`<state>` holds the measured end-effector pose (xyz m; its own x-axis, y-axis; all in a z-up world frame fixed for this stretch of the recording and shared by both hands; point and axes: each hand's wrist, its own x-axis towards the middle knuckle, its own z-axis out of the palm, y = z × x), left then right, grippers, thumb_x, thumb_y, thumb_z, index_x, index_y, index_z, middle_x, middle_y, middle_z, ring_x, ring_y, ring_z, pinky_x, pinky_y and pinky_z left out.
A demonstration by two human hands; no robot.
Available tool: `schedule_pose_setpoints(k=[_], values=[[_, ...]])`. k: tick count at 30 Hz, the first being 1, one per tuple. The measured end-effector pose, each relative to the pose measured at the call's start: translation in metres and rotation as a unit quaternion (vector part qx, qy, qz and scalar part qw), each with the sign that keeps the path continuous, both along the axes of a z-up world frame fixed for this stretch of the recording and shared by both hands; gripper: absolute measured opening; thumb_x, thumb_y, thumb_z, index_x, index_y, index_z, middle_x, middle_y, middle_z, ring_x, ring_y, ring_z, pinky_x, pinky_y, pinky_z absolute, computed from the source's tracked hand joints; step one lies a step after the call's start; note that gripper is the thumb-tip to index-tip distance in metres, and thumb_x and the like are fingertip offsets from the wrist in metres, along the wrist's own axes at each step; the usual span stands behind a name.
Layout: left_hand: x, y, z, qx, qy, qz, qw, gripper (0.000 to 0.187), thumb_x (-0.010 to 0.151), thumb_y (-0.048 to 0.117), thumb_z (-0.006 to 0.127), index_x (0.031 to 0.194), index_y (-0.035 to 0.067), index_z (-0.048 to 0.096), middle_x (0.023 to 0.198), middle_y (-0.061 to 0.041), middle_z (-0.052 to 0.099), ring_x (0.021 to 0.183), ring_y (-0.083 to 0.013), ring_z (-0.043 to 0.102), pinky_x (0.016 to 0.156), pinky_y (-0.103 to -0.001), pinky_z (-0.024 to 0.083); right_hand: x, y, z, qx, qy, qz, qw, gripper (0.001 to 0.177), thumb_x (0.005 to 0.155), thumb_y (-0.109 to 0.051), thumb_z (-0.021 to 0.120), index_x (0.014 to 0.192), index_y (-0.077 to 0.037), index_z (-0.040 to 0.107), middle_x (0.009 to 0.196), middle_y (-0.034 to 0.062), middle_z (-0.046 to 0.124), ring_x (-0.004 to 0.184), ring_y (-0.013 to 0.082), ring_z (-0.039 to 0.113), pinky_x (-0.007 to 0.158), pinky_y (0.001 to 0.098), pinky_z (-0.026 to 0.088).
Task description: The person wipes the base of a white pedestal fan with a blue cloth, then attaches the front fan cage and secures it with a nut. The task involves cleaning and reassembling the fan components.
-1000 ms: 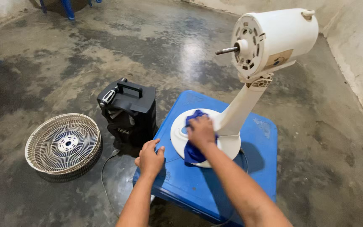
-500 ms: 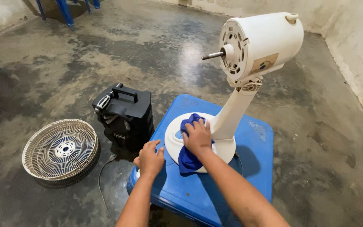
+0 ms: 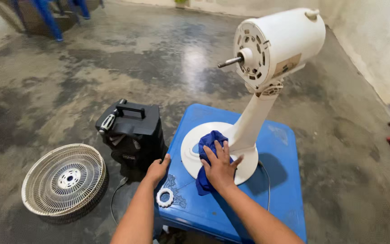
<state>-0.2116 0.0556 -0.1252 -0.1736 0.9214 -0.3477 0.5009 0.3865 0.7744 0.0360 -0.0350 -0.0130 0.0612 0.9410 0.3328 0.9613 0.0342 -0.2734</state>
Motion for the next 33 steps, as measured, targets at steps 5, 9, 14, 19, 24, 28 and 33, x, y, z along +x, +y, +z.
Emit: schedule_pose_setpoints(k=[5,9,14,19,24,28,33], values=[[0.002,-0.004,0.003,-0.121,-0.181,0.0,0.976,0.077,0.081,0.056,0.077,0.109,-0.015,0.075,0.102,-0.025,0.078,0.086,-0.0328,0.076,0.082,-0.042,0.059,0.014,-0.006,-0.012,0.023,0.055,0.056,0.997,0.053,0.086,-0.035,0.074,0.137,-0.034,0.059,0.161,0.0072,0.035,0.153,0.0398,0.019,0.1,0.0848,0.021],[0.006,-0.021,0.026,-0.109,-0.36,0.103,0.921,0.052,0.073,0.028,0.09,0.1,-0.014,0.074,0.093,-0.023,0.077,0.069,-0.0309,0.075,0.066,-0.043,0.062,0.027,-0.002,-0.015,-0.013,0.049,0.08,0.995,0.054,0.087,-0.037,0.075,0.138,-0.036,0.059,0.16,0.0053,0.036,0.153,0.0383,0.02,0.106,0.0819,0.02],[0.013,-0.036,0.036,-0.078,-0.402,0.148,0.9,0.046,0.072,0.019,0.09,0.1,-0.012,0.072,0.091,-0.022,0.076,0.068,-0.0307,0.074,0.066,-0.043,0.062,0.044,0.007,-0.013,-0.009,0.019,0.122,0.992,0.056,0.085,-0.038,0.077,0.138,-0.037,0.058,0.161,0.0042,0.037,0.153,0.0377,0.02,0.108,0.0788,0.023],[0.023,-0.055,0.021,-0.037,-0.422,0.183,0.887,0.044,0.072,0.017,0.091,0.1,-0.011,0.073,0.093,-0.02,0.078,0.074,-0.0288,0.075,0.072,-0.04,0.062,0.055,0.021,-0.009,-0.027,0.021,0.158,0.987,0.062,0.082,-0.033,0.079,0.139,-0.036,0.057,0.162,0.0049,0.035,0.154,0.0383,0.019,0.108,0.0779,0.024],[0.027,-0.076,0.004,-0.048,-0.406,0.215,0.887,0.053,0.074,0.029,0.089,0.103,-0.013,0.074,0.097,-0.02,0.077,0.081,-0.0293,0.073,0.078,-0.041,0.06,0.051,0.022,-0.009,-0.022,0.007,0.17,0.985,0.061,0.08,-0.029,0.081,0.136,-0.035,0.059,0.159,0.0033,0.04,0.152,0.0382,0.023,0.111,0.0771,0.02],[0.023,-0.078,0.01,-0.042,-0.201,0.137,0.969,0.077,0.082,0.055,0.077,0.12,-0.011,0.072,0.113,-0.021,0.076,0.104,-0.0314,0.074,0.097,-0.041,0.055,0.035,0.023,-0.013,0.029,0.011,0.179,0.983,0.057,0.077,-0.024,0.081,0.131,-0.03,0.063,0.154,0.0066,0.048,0.148,0.0421,0.031,0.114,0.0695,0.025],[0.031,-0.068,0.04,-0.018,0.041,0.1,0.994,0.075,0.091,0.062,0.062,0.152,0.021,0.049,0.149,-0.017,0.053,0.136,-0.0402,0.051,0.113,-0.056,0.036,0.02,0.015,-0.021,0.02,-0.028,0.324,0.946,0.052,0.078,-0.02,0.079,0.128,-0.027,0.066,0.149,0.0122,0.052,0.145,0.045,0.038,0.114,0.0605,0.032]])
